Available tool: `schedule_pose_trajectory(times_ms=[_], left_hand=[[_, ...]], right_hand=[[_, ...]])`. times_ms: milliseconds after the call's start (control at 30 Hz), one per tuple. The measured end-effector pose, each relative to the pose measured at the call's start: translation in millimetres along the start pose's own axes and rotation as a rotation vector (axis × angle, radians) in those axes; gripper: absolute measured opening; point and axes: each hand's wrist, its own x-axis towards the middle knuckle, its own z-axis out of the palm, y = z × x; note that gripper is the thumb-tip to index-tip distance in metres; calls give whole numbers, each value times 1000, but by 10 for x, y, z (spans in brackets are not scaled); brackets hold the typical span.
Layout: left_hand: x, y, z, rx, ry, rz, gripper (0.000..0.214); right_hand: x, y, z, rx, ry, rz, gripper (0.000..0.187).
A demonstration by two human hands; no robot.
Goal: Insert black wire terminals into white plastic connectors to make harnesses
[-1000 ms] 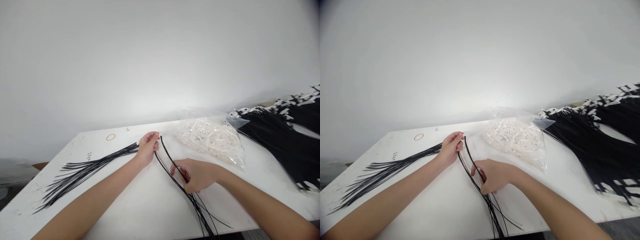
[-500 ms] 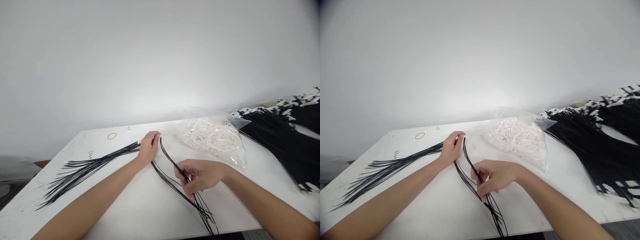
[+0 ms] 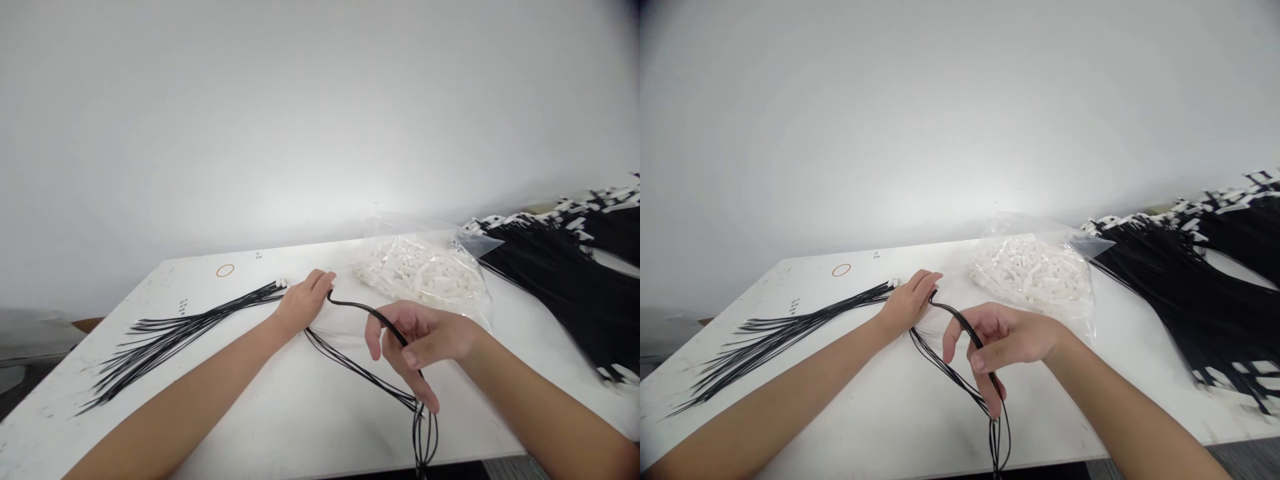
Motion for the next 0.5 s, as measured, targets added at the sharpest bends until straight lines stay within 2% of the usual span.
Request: schedule_pose_trajectory(times_ms=[100,200,300,400,500], left_hand=[[2,-23,25,51,3,39,31],[0,-41,59,-4,12,68,31],[10,-39,66,-151,17,22,30],[41,-33,46,-287,81,-51,27],[75,-33,24,-392,162,-110,24]], right_hand=[[-26,-19,-8,20,-4,-35,24],[-49,-68,-12,-41,60,-19,30],[-59,-123,-26,-177,186,156,38],[-56,-144,-62,-375,394,354,35],[-46,-120,-111,-495,499,450,34]])
